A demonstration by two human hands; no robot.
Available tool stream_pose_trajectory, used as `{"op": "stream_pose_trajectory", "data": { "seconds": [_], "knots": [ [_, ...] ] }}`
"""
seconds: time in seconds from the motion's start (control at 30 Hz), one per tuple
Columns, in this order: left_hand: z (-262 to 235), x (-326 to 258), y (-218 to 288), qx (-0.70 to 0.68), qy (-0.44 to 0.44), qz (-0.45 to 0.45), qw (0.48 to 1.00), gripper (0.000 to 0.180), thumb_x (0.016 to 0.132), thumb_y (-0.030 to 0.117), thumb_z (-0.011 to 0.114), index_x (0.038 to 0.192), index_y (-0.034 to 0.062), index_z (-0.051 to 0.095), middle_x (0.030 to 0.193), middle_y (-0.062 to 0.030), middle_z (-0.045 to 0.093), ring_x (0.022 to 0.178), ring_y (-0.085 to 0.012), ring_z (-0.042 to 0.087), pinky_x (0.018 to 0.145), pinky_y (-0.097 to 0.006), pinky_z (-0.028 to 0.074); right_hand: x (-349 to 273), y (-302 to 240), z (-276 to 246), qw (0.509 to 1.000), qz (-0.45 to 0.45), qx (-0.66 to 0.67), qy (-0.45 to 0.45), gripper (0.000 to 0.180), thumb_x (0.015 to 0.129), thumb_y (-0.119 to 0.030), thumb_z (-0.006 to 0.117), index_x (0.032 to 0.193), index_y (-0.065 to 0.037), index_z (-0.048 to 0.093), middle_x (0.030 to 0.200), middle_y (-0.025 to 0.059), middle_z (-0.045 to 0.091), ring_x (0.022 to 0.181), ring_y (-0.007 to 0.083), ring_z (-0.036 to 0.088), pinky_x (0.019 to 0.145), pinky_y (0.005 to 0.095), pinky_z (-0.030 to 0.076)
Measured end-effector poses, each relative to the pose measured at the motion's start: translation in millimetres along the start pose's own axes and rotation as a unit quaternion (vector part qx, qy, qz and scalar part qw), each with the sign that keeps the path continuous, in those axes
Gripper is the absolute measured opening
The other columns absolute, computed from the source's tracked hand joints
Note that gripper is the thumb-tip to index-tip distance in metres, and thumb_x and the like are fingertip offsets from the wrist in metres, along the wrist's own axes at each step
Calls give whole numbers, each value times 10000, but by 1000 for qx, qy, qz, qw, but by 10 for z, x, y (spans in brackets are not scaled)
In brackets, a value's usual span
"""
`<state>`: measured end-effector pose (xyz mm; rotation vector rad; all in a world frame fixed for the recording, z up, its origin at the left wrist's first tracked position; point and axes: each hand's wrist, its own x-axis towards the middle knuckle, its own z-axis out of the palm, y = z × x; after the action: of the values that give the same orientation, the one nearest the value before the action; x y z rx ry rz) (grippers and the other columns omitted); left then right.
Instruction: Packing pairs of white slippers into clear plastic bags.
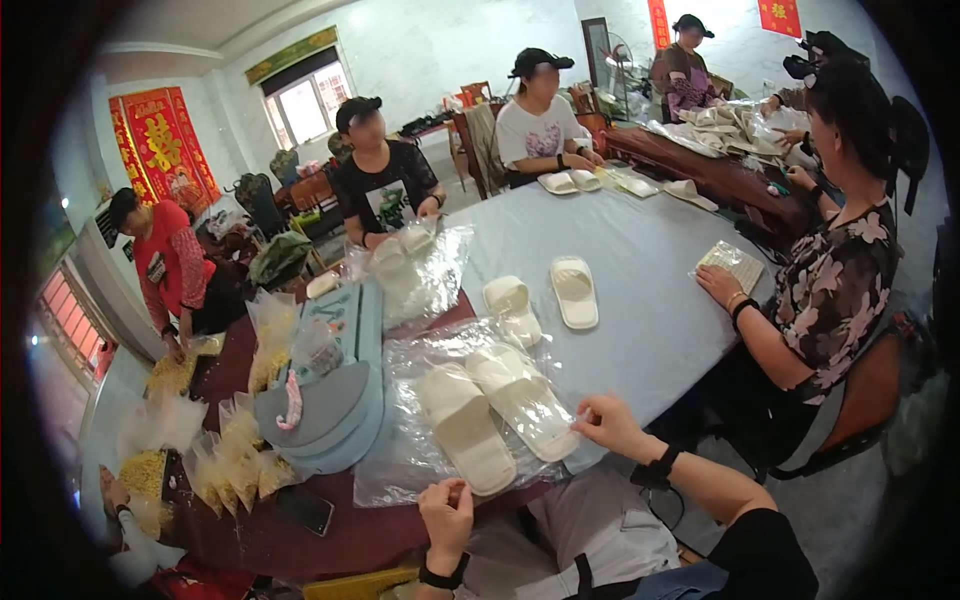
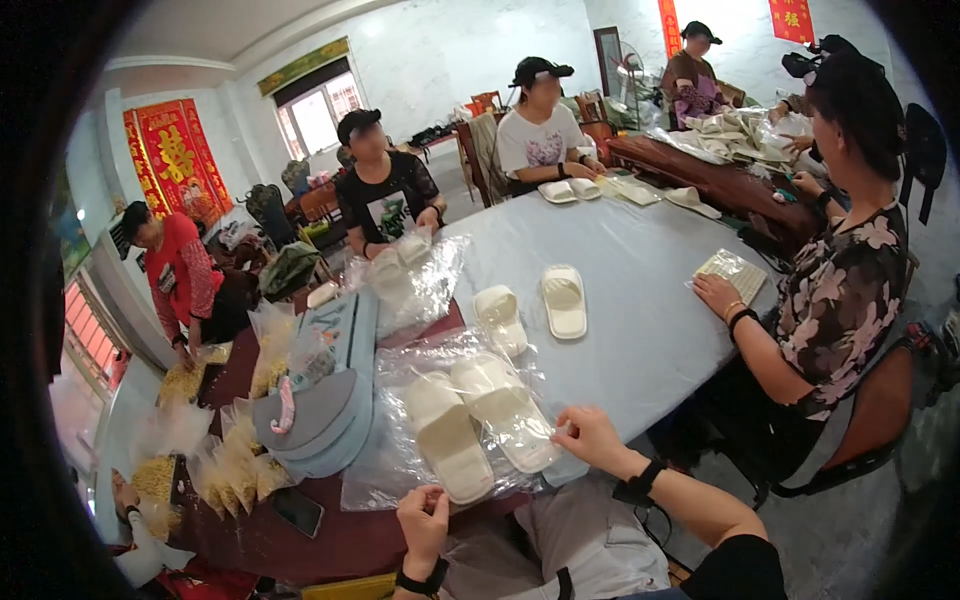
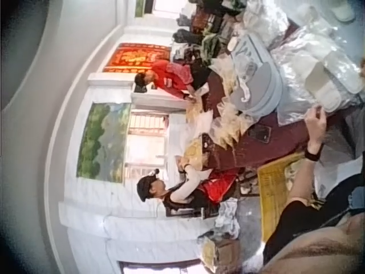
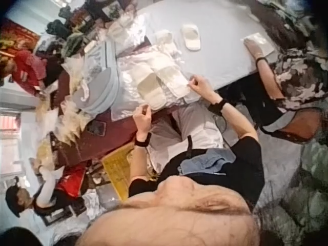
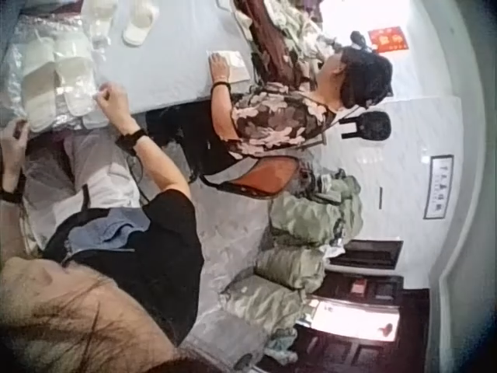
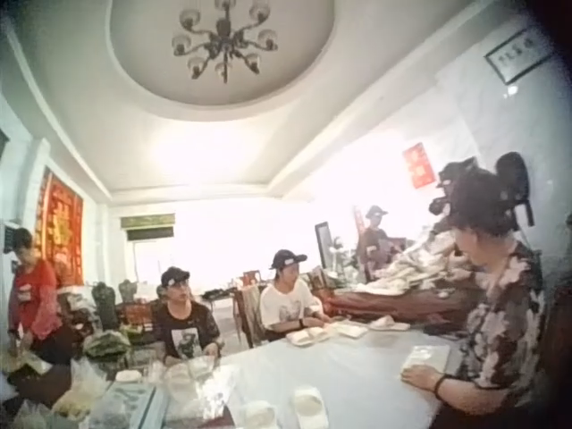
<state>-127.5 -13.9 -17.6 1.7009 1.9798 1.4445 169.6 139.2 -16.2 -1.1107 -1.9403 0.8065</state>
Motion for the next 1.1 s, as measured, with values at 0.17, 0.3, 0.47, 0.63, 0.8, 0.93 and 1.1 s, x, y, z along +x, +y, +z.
{"op": "stream_pose_trajectory", "data": {
  "seconds": [0.17, 0.3, 0.47, 0.63, 0.8, 0.93, 1.1],
  "knots": [
    [42, -18, -14, 104, -20, 32, 994, 218, 785, 94, 728, 994, 75, 669, 677, -30, 590, 699, -258, 583, 754, -418, 410, -1, -35, 26, 995, -12, -103, 8, 314, 779, -249, 802, 961, -47, 646, 684, 83, 666, 640, 282, 649, 740, 388, 476],
    [38, -13, 43, 153, -49, 5, 987, 322, 783, 82, 714, 1090, 64, 618, 720, -39, 564, 751, -262, 583, 760, -412, 411, -4, -24, 62, 992, 2, -122, 6, 379, 781, -280, 795, 1055, -53, 665, 676, 71, 679, 662, 278, 664, 749, 395, 480],
    [65, 20, -60, 143, -4, 28, 989, 383, 794, 46, 681, 1156, 28, 558, 963, -130, 567, 879, -328, 584, 794, -448, 452, 45, -100, 58, 990, 75, -117, -11, 396, 762, -287, 806, 1085, -77, 715, 685, 61, 684, 736, 289, 665, 799, 431, 486],
    [17, 31, 28, 103, -9, 37, 994, 384, 800, 5, 657, 1165, 0, 539, 1038, -187, 536, 955, -375, 572, 829, -447, 476, 31, 54, 72, 984, -18, -174, 8, 356, 739, -270, 817, 1032, -86, 731, 751, 42, 698, 884, 312, 609, 860, 421, 472],
    [18, 4, -107, 127, -87, 42, 987, 420, 797, 13, 664, 1187, -19, 510, 1067, -231, 516, 1005, -421, 537, 897, -473, 455, 54, 49, 150, 985, -32, -141, 96, 285, 728, -237, 821, 971, -109, 746, 792, 17, 705, 909, 310, 595, 863, 410, 453],
    [28, -9, 6, 142, -7, 47, 989, 433, 796, 16, 668, 1191, -32, 499, 1089, -251, 506, 1036, -432, 517, 925, -482, 435, 96, 59, 123, 991, 33, -130, 1, 216, 736, -241, 807, 901, -116, 745, 773, 19, 700, 912, 303, 601, 847, 428, 432],
    [23, 80, -17, 121, -19, 18, 992, 493, 799, 30, 683, 1239, -57, 478, 1124, -282, 514, 1071, -466, 504, 950, -506, 421, 172, 118, 129, 989, 11, -147, -31, 178, 761, -258, 778, 861, -117, 736, 770, 30, 702, 901, 300, 607, 827, 451, 425]
  ]
}}
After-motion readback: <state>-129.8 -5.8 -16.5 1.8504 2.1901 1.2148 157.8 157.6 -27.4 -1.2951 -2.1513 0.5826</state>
